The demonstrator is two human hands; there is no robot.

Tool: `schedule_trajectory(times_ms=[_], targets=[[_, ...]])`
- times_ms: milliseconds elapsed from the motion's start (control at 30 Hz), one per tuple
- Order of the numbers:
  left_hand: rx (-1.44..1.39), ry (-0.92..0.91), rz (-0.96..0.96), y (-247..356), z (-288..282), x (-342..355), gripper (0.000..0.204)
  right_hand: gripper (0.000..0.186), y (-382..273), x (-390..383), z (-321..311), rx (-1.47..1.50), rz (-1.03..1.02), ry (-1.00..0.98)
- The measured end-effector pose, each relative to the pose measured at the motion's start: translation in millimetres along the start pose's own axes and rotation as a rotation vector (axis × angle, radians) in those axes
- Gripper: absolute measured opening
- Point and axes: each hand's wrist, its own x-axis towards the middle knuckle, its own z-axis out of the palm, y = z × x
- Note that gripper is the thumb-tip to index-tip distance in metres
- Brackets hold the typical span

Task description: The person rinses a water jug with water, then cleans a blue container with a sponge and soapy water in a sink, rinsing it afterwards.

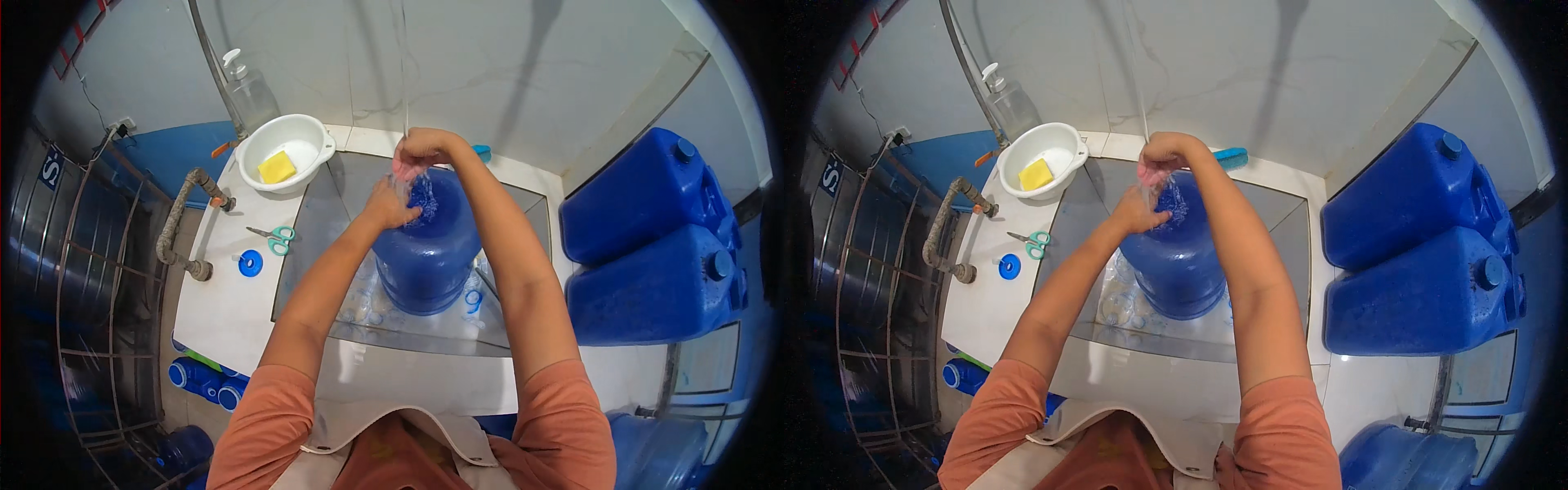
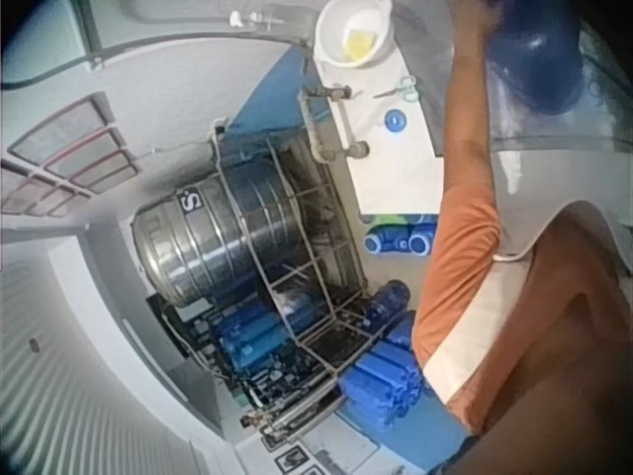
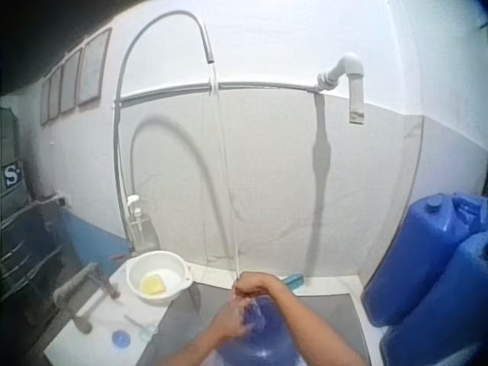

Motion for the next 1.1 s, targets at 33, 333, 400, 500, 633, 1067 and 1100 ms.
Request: schedule_trajectory(times_ms=[33,333,400,500,633,1067,1100], targets=[[0.066,0.071,-0.090,18,-7,-5,0.084,0.019,5,-6,-6,-0.003,0.008,0.025],[0.052,0.126,-0.051,29,-5,-18,0.090,0.013,4,-3,-4,-0.060,0.003,0.027],[-0.065,0.126,0.256,16,-16,-19,0.091,0.012,5,-1,-4,-0.054,-0.024,0.044],[0.113,0.179,-0.317,72,-42,-39,0.086,0.012,13,-12,-9,-0.074,-0.039,0.103],[0.004,0.132,-0.276,69,-26,-23,0.089,0.012,9,-10,-9,-0.058,0.005,0.063],[-0.059,0.110,0.034,33,-14,-17,0.089,0.015,5,-7,3,-0.155,-0.068,0.094],[-0.092,0.163,0.249,18,-8,-13,0.089,0.016,3,-7,4,-0.163,-0.070,0.073]])
